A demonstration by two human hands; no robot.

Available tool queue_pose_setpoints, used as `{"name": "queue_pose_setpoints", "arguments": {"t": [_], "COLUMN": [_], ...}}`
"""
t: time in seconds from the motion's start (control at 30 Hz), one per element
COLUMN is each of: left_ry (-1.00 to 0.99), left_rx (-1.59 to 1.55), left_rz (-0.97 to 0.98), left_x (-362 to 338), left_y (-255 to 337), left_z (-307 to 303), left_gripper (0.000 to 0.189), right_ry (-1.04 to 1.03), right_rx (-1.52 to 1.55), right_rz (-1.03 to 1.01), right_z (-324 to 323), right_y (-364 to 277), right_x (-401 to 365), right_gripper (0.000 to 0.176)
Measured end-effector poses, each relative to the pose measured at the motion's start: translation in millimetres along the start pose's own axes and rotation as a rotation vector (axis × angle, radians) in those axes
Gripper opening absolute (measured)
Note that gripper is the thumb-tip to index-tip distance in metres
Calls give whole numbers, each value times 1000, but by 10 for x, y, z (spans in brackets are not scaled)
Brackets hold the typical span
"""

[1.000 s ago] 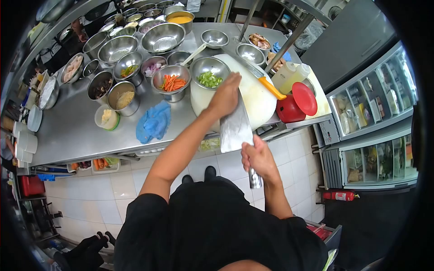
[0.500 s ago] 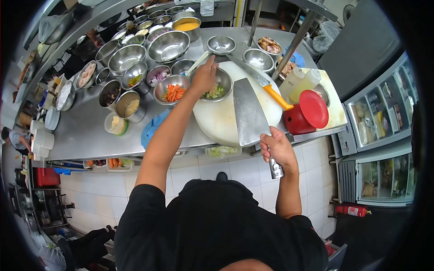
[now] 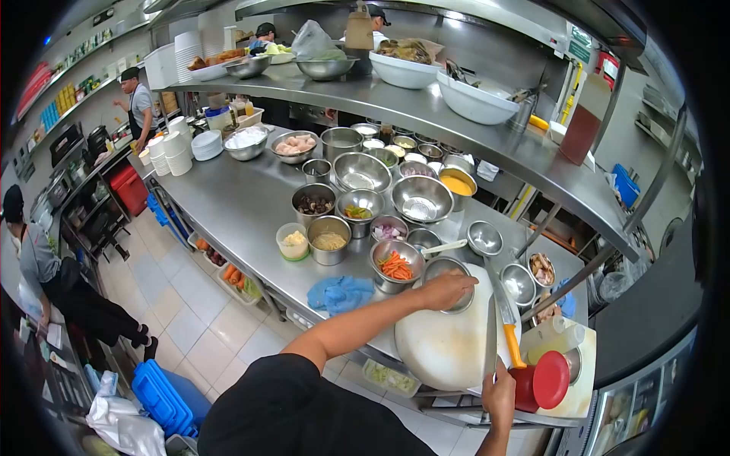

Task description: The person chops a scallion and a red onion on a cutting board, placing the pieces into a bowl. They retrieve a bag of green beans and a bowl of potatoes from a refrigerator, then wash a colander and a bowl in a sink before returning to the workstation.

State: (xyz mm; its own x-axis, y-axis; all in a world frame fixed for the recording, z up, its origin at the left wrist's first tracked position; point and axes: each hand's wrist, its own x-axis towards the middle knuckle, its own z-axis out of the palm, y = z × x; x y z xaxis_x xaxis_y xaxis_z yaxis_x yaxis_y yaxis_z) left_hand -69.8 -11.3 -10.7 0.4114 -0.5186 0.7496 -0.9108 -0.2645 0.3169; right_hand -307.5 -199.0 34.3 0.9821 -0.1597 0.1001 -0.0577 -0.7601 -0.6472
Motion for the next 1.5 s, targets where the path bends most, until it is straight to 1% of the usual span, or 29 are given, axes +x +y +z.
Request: {"name": "queue_pose_setpoints", "arguments": {"t": [0.03, 0.07, 0.1, 0.17, 0.2, 0.23, 0.3, 0.37, 0.43, 0.47, 0.53, 0.57, 0.63, 0.67, 0.7, 0.73, 0.77, 0.83, 0.87, 0.9, 1.0, 1.03, 1.17, 1.2, 1.23, 1.33, 1.43, 1.47, 1.5], "left_ry": [30, 62, 67, -221, -193, -198, -80, -45, -113, -101, -498, -491, -455, -451, -297, -145, -153, -268, -411, -427, -434, -441, -456, -429, -441, -447, -573, -550, -524], "left_rx": [-131, -265, -263, -121, -90, -101, -146, -220, -574, -565, -273, -275, -256, -253, -402, -551, -555, -768, -748, -758, -586, -596, -764, -811, -818, -919, -812, -859, -902], "left_rz": [-135, -272, -269, -400, -282, -267, 56, 78, -298, -297, -247, -243, 174, 189, 209, 225, 236, 20, -8, 8, 266, 281, 144, 96, 104, -137, -316, -382, -451], "left_x": [-10, -27, -12, 35, 4, -3, -1, -58, -55, 6, 100, 88, 21, 11, -27, -59, -78, -102, -85, -76, -90, -129, -382, -470, -581, -833, -1018, -1143, -1315], "left_y": [29, 37, 83, 183, 146, 123, 80, 77, 69, 11, 54, 1, -52, -89, -93, -120, -140, -128, -152, -167, -222, -261, -532, -613, -705, -1000, -1259, -1362, -1446], "left_z": [26, 38, -28, -187, -162, -172, -177, -98, -27, -68, -207, -260, -261, -268, -263, -308, -420, -687, -793, -921, -1317, -1469, -2059, -2160, -2239, -2632, -3143, -3220, -3272], "left_gripper": [23, 24, 24, 26, 28, 28, 31, 32, 29, 29, 24, 24, 23, 23, 23, 24, 24, 24, 22, 22, 24, 24, 29, 30, 30, 32, 33, 32, 32], "right_ry": [19, -41, -38, -91, -80, -68, -42, -59, -19, -3, 33, 60, 164, 263, 355, 387, 418, 418, 449, 480, 521, 512, 391, 254, 223, 161, 150, 153, 188], "right_rx": [-143, -261, -263, -446, -449, -491, -539, -613, -595, -576, -537, -521, -667, -637, -606, -486, -363, -220, -146, -76, -222, -256, -102, -49, -57, -148, -199, -199, -235], "right_rz": [-24, 62, 57, 133, 141, 129, 138, 193, 156, 173, 217, 236, 330, 206, 86, 46, 8, 47, -64, -174, -622, -745, -901, -843, -841, -825, -785, -776, -771], "right_z": [-15, -42, -66, -72, -36, 35, 192, 407, 613, 697, 772, 756, 716, 632, 555, 468, 346, 256, 265, 296, 295, 294, 379, 398, 461, 752, 1031, 1018, 1007], "right_y": [-75, -179, -242, -339, -326, -276, -221, -209, -105, -117, -148, -210, -262, -195, -190, -505, -925, -1599, -2009, -2437, -3536, -3884, -4978, -5267, -5463, -5914, -6042, -6046, -6054], "right_x": [-21, -14, 2, 39, 53, 65, 57, 94, 98, 138, 128, 107, 84, 114, 105, 127, 203, 360, 467, 602, 1165, 1382, 2454, 2672, 2980, 3648, 4044, 4134, 4211], "right_gripper": [47, 51, 51, 52, 52, 52, 52, 51, 51, 51, 49, 47, 42, 35, 30, 21, 15, 11, 9, 7, 10, 11, 27, 33, 38, 56, 51, 51, 45]}}
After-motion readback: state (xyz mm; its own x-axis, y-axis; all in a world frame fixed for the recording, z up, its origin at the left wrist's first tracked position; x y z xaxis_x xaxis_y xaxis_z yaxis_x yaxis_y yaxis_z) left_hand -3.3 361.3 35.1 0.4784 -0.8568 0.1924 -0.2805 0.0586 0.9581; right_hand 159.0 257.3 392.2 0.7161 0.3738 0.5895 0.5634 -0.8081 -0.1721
